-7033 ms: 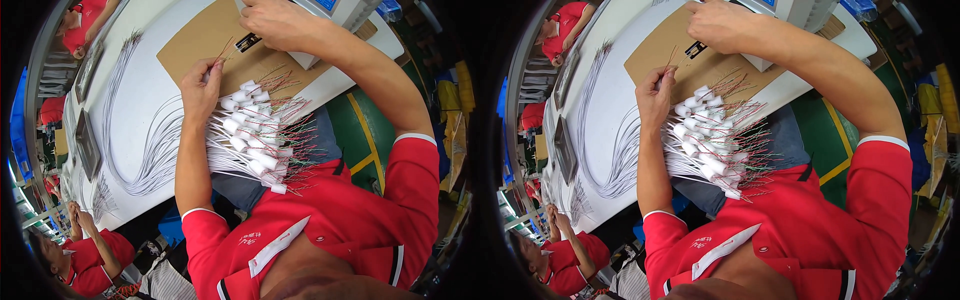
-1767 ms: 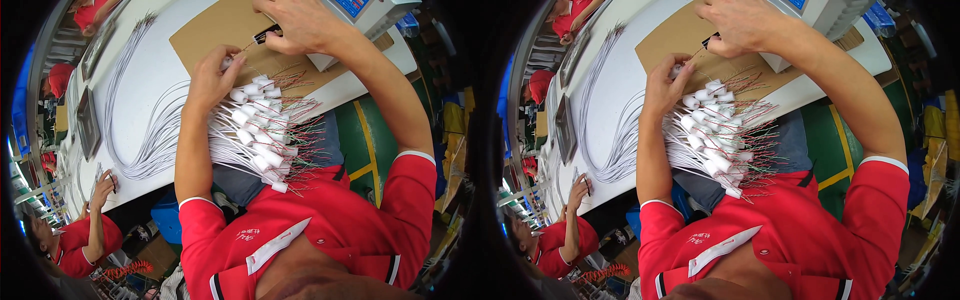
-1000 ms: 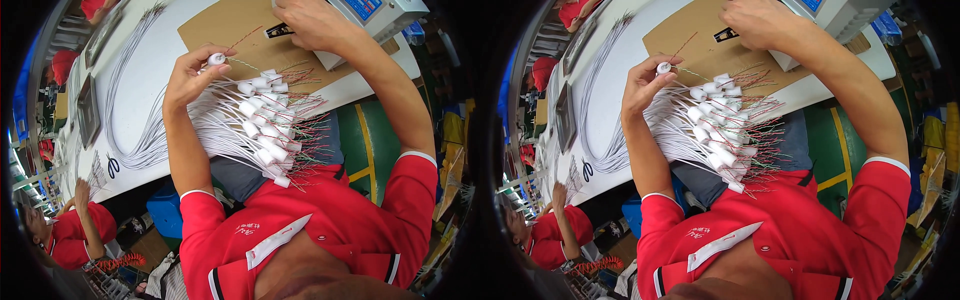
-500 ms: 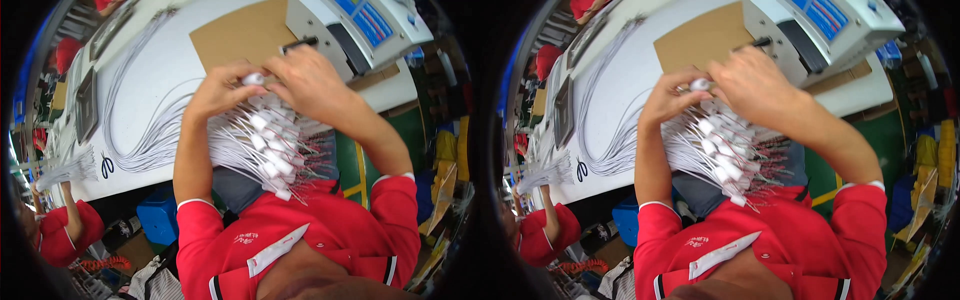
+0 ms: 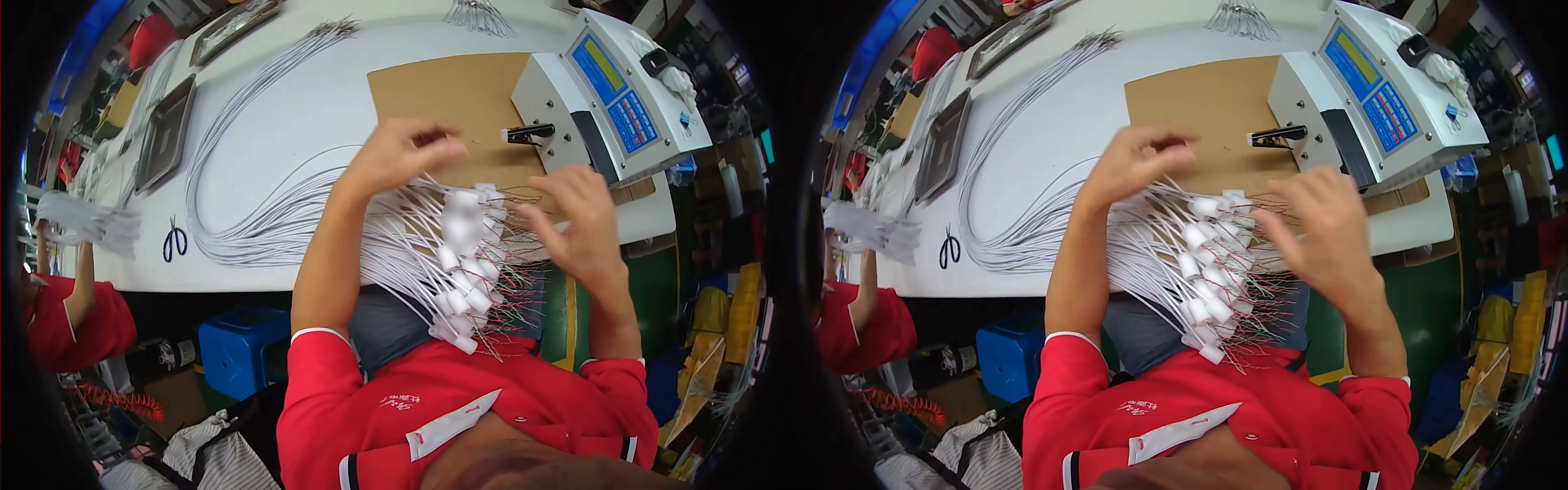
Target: Assembling and organizing bundles of electronic cables at a production station.
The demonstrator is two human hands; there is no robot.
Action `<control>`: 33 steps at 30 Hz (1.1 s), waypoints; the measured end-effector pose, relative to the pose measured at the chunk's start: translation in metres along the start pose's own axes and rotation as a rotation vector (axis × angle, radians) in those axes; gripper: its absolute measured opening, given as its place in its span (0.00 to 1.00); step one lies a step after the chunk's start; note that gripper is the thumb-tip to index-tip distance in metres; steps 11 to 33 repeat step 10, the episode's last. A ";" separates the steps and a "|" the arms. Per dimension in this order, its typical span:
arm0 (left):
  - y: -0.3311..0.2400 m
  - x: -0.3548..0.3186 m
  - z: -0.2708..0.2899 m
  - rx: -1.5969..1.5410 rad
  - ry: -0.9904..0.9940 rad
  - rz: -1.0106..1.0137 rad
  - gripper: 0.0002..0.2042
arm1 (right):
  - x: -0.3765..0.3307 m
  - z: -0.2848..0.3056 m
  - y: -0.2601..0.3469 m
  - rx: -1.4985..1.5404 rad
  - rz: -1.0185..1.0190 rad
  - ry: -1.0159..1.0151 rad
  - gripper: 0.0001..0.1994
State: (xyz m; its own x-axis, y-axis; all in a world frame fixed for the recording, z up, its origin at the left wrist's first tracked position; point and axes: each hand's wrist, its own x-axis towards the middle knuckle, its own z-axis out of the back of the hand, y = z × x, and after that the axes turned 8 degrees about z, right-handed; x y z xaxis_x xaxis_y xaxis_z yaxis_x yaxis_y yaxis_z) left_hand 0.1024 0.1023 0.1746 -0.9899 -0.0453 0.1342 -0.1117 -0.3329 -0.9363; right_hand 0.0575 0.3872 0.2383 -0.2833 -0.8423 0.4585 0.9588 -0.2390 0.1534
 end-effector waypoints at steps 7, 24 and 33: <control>0.048 0.020 0.036 0.242 -0.609 -0.005 0.19 | 0.007 0.017 -0.041 -0.136 0.085 -0.200 0.12; 0.074 0.014 0.045 0.333 -0.713 -0.019 0.16 | 0.027 0.015 -0.061 -0.196 0.115 -0.093 0.12; 0.074 0.014 0.045 0.333 -0.713 -0.019 0.16 | 0.027 0.015 -0.061 -0.196 0.115 -0.093 0.12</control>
